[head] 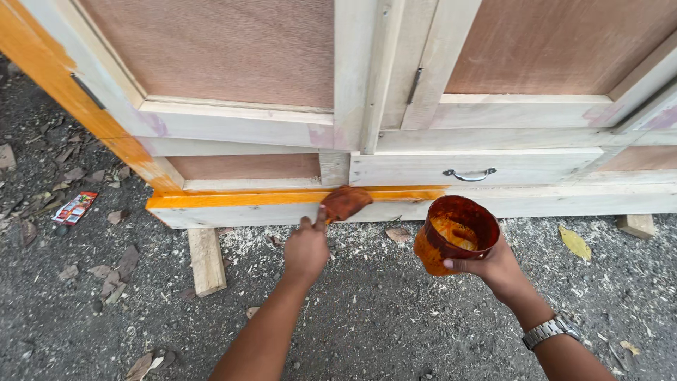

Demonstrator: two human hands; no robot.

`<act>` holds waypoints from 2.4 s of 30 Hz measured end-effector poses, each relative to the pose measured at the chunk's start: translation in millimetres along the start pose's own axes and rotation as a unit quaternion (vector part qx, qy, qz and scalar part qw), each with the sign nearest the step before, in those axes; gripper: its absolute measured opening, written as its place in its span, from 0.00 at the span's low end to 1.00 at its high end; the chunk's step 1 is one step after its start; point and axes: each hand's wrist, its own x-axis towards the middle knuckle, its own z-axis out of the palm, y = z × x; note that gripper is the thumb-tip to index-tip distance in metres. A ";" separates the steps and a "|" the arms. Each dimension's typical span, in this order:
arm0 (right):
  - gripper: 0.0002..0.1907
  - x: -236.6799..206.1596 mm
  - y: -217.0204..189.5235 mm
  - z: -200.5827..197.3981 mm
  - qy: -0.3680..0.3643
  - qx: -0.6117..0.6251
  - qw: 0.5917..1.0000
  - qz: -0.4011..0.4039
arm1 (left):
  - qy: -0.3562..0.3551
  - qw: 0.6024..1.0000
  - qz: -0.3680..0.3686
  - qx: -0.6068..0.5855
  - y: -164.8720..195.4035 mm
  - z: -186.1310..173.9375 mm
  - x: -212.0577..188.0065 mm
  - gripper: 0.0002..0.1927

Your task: The person paints a wooden cabinet with orange stain, using a brush dipped into a plastic container held in the other hand. They brush the interior shelf edges first, then the top rail, side edges, and the lower front frame of the cabinet.

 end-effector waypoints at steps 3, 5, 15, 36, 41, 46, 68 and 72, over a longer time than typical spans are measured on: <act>0.51 6.3 -5.4 14.2 -0.009 -0.019 1.000 -0.019 | 0.028 0.998 -0.063 0.002 -54.2 -7.8 -13.2 0.35; 0.52 11.7 -8.7 24.1 -0.015 -0.031 0.999 -0.025 | 0.056 0.993 -0.104 -0.006 -87.8 -12.7 -21.4 0.33; 0.56 28.6 -18.0 56.7 -0.060 -0.044 0.995 -0.060 | -0.015 0.948 -0.271 -0.169 -94.9 -39.3 -33.5 0.34; 0.47 -20.7 17.0 -50.4 0.070 0.001 0.998 -0.001 | -0.014 0.996 0.084 -0.039 236.0 -12.1 55.8 0.21; 0.46 -21.7 12.7 -43.8 0.057 -0.012 0.998 0.000 | -0.100 0.982 0.140 0.071 218.0 -10.2 67.5 0.30; 0.46 -19.5 9.1 -38.8 0.058 0.001 0.998 -0.021 | -0.172 0.957 0.173 0.159 200.9 -21.6 81.1 0.30; 0.52 -13.5 3.8 -38.7 0.066 -0.005 0.997 -0.031 | -0.102 0.981 0.129 0.100 108.2 -111.3 75.9 0.27; 0.51 -11.6 5.0 -37.6 0.060 0.031 0.997 -0.038 | -0.013 0.969 0.231 0.090 153.0 -77.7 90.9 0.13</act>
